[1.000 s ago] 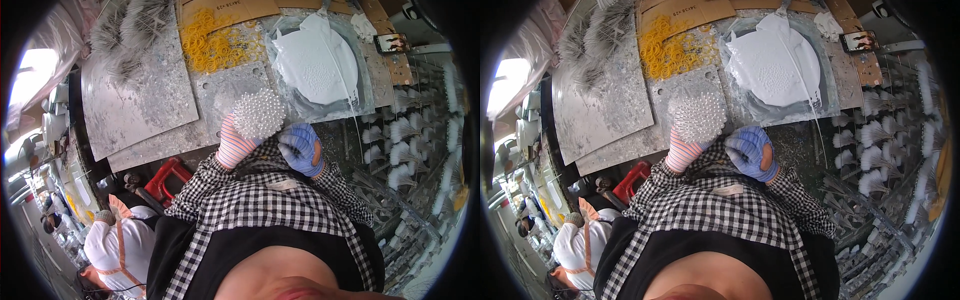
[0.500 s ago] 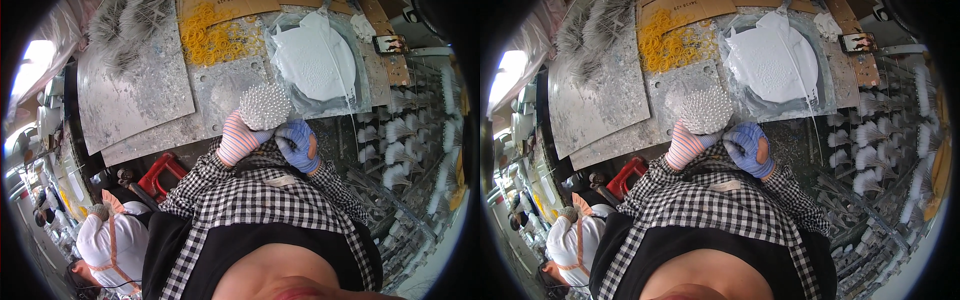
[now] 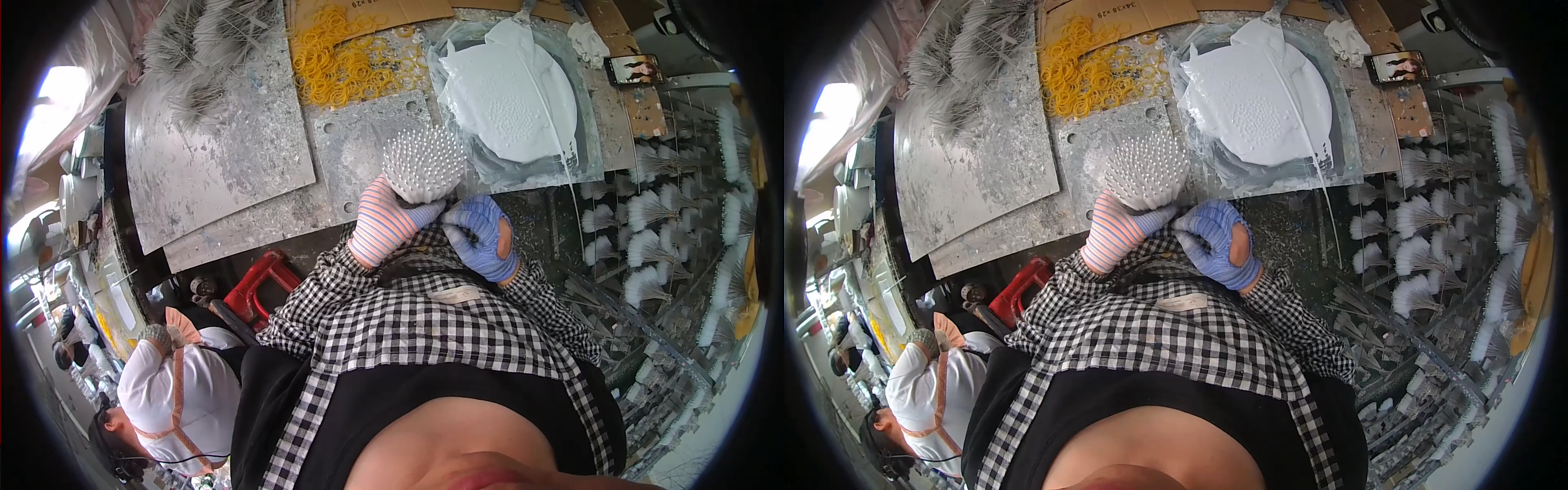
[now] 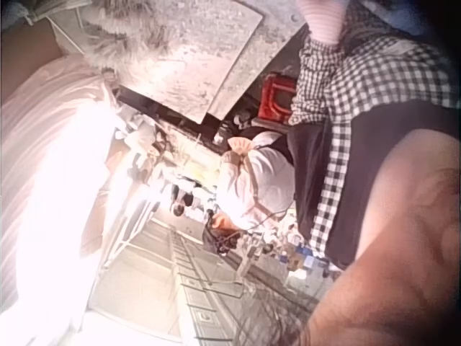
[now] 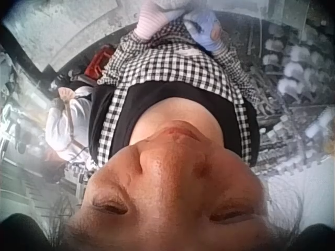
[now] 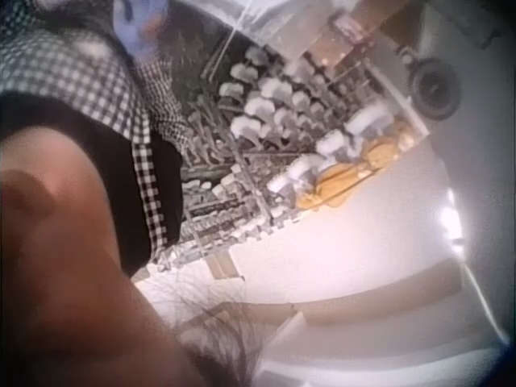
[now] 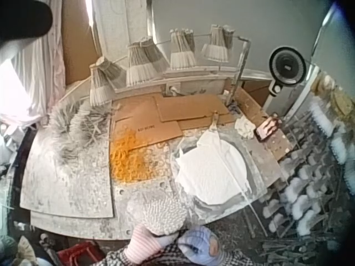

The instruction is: Assembling and bundling bristles into brush heads and securing them with rubber bands.

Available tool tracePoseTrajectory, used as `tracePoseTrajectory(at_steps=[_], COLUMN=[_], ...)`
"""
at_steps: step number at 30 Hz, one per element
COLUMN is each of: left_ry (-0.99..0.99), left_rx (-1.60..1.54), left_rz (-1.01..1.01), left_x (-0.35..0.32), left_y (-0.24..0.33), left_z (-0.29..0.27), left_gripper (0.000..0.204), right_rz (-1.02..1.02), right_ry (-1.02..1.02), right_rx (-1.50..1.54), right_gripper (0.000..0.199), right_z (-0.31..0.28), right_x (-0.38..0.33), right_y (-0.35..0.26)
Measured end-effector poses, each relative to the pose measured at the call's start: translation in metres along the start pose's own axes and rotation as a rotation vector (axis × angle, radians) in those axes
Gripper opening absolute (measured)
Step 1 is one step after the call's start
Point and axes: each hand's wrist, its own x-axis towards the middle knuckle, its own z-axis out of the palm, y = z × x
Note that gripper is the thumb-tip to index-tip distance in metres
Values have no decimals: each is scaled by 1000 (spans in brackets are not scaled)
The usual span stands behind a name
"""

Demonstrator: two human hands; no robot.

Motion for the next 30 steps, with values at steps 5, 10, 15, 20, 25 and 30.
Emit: tracePoseTrajectory(at_steps=[5,10,15,20,25,30], left_ry=[42,90,155,194,77,-180], left_rx=[-29,-137,153,903,800,147], left_rz=[-7,-15,145,396,661,290], left_x=[0,-1,11,43,80,108], left_y=[-1,0,40,92,135,148], left_z=[-2,1,-11,-24,-37,-25], left_gripper=[56,59,62,76,75,66], right_rz=[-10,-4,-42,-183,-345,-166], right_ry=[5,-1,38,39,123,351], right_rx=[13,-20,-36,-115,-252,33], right_gripper=[14,13,15,17,16,16], right_z=[-1,-4,-20,-51,-105,-124], right_x=[1,0,9,34,81,94], right_y=[0,2,-2,-16,-40,-35])
